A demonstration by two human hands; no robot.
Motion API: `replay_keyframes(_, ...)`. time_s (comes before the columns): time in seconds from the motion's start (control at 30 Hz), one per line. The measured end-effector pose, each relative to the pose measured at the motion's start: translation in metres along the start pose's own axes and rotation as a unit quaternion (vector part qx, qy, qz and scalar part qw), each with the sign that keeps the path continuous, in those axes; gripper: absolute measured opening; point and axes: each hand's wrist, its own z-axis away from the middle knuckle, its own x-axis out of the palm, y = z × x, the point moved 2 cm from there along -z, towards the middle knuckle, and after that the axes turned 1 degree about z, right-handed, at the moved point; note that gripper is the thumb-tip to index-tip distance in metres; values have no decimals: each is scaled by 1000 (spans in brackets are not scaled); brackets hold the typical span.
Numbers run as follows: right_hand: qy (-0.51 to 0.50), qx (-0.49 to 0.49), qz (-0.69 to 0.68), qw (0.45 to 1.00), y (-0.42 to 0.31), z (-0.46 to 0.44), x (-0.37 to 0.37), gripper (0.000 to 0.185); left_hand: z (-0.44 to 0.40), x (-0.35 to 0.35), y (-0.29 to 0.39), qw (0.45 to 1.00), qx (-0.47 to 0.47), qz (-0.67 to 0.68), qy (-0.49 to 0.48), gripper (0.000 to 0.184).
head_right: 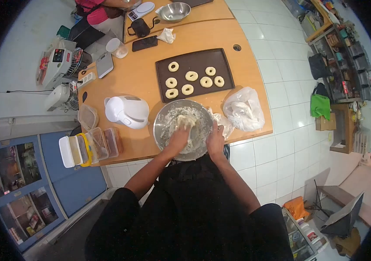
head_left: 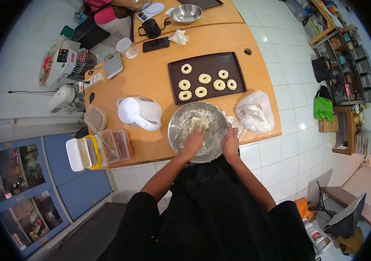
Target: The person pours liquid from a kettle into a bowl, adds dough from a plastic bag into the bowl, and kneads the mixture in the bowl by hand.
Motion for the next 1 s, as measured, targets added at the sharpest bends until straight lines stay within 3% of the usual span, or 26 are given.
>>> replay_keyframes(0.1, -3, -2, -8, 1000, -1, 3, -1, 56, 17, 21, 5, 996, 63, 39, -49, 61)
replay_keyframes(0.2, -2, -5, -9, 1000, 2, 0, -1, 57, 28, -19, 19, 991, 2, 113, -73, 53)
replay_keyframes(0.3, -4, -11, -15, 1000, 1, 0, 0, 57, 25, -16, 11, 986, -31, 87, 138, 52)
replay_keyframes(0.4, -1, -13, -12, 1000, 3, 2, 0, 58, 7, 1, -5, 977, -78, 185, 78, 54)
replay_keyframes(0.5, 3, -8, -19, 1000, 1, -1, 0, 58, 11, 18, 0, 975, 31, 208, 76, 49)
replay_keyframes(0.6, 1, -3, -20, 1000, 3, 2, 0, 58, 14, 30, 1, 967, 36, 230, 104, 44)
replay_keyframes(0.7, 3, -10, -17, 1000, -1, -3, 1, 57, 15, 27, -3, 977, 11, 197, 85, 34)
replay_keyframes(0.9, 4, -35, -19, 999, 8, -1, -6, 48, 3, 8, -10, 969, -140, 202, 12, 39)
replay_keyframes(1.0, 19, -48, -28, 998, 10, 0, -22, 41, 15, 26, -23, 978, -1, 168, 128, 48)
